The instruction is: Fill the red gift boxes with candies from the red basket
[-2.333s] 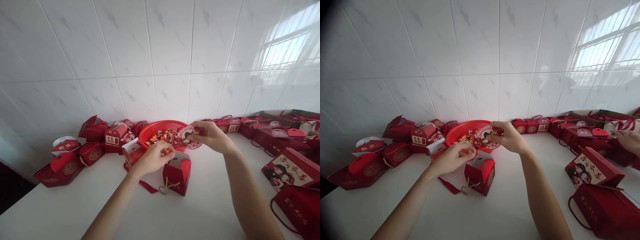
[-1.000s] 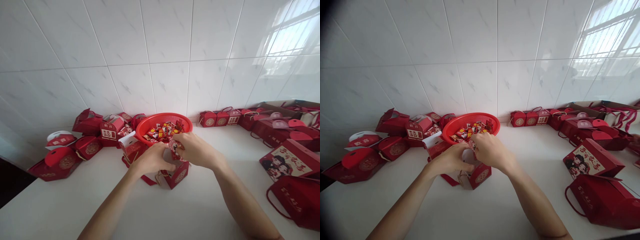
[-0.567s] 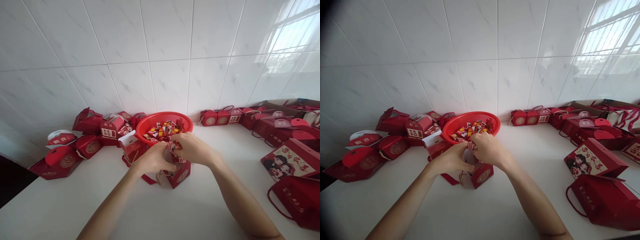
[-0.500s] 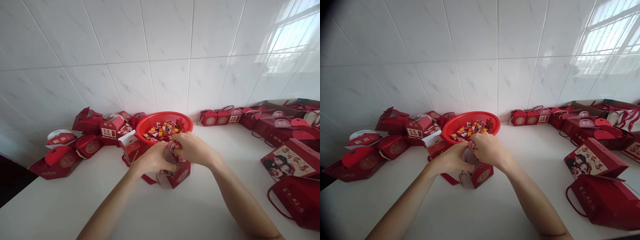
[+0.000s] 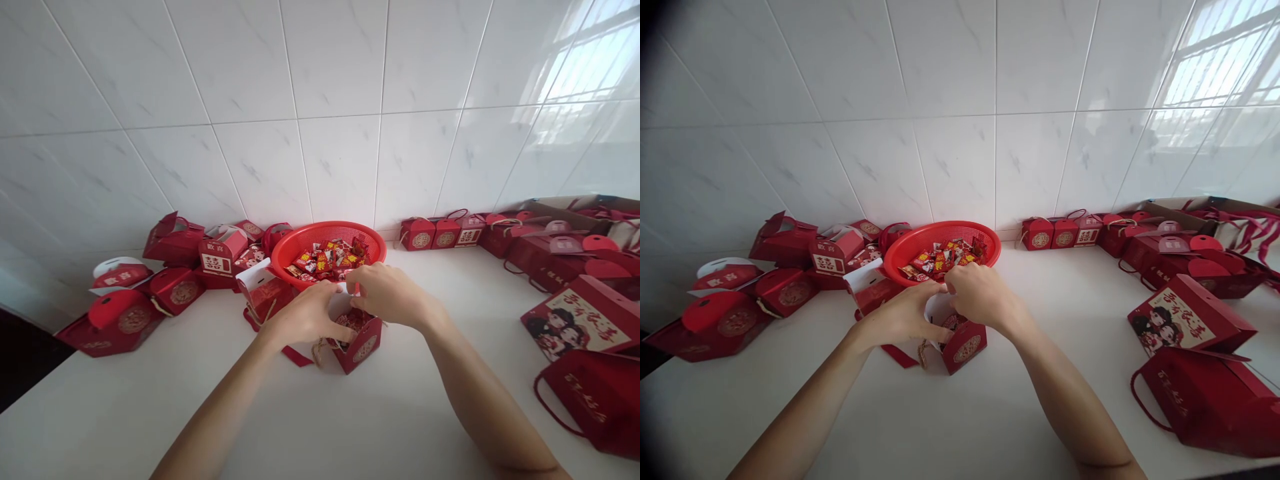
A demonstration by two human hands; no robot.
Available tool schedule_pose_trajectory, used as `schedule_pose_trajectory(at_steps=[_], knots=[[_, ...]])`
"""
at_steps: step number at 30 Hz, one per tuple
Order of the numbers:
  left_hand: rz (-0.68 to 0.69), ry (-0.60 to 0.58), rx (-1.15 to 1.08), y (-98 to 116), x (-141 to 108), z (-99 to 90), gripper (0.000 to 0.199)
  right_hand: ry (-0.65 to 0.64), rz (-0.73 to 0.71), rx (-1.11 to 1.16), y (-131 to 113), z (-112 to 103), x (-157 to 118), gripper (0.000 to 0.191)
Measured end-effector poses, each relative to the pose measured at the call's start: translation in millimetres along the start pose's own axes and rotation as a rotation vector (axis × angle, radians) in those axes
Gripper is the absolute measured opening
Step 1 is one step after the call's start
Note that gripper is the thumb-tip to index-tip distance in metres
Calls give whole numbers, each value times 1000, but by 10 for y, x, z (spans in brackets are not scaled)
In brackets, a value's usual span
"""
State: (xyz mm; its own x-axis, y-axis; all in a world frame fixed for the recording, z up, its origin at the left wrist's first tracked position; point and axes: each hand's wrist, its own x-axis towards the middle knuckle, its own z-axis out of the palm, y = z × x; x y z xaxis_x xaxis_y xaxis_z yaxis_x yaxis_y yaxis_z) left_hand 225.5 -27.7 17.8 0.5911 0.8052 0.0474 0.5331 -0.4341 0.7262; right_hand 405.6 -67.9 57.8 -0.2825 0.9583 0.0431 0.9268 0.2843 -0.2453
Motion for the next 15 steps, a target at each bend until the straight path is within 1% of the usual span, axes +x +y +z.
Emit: schedule_pose_trajectory(at_steps=[4,7,9,12,15], knots=[[14,-129,147,8,0,-30,52,-71,-35,-48,60,-23,3,13],[20,-128,190,6,-1,-52,60,-106,-41,-86,124,-41,3,16],[7,-129,201,-5,-1,-65,66,-121,-14,-94,177,-61,-5,20],[-14,-158,195,-31,3,-82,71,-145,39,-66,273,-95,-18,24],[-26,-157,184,-54,9,-101,72,-183,37,-23,360,-129,-23,26]])
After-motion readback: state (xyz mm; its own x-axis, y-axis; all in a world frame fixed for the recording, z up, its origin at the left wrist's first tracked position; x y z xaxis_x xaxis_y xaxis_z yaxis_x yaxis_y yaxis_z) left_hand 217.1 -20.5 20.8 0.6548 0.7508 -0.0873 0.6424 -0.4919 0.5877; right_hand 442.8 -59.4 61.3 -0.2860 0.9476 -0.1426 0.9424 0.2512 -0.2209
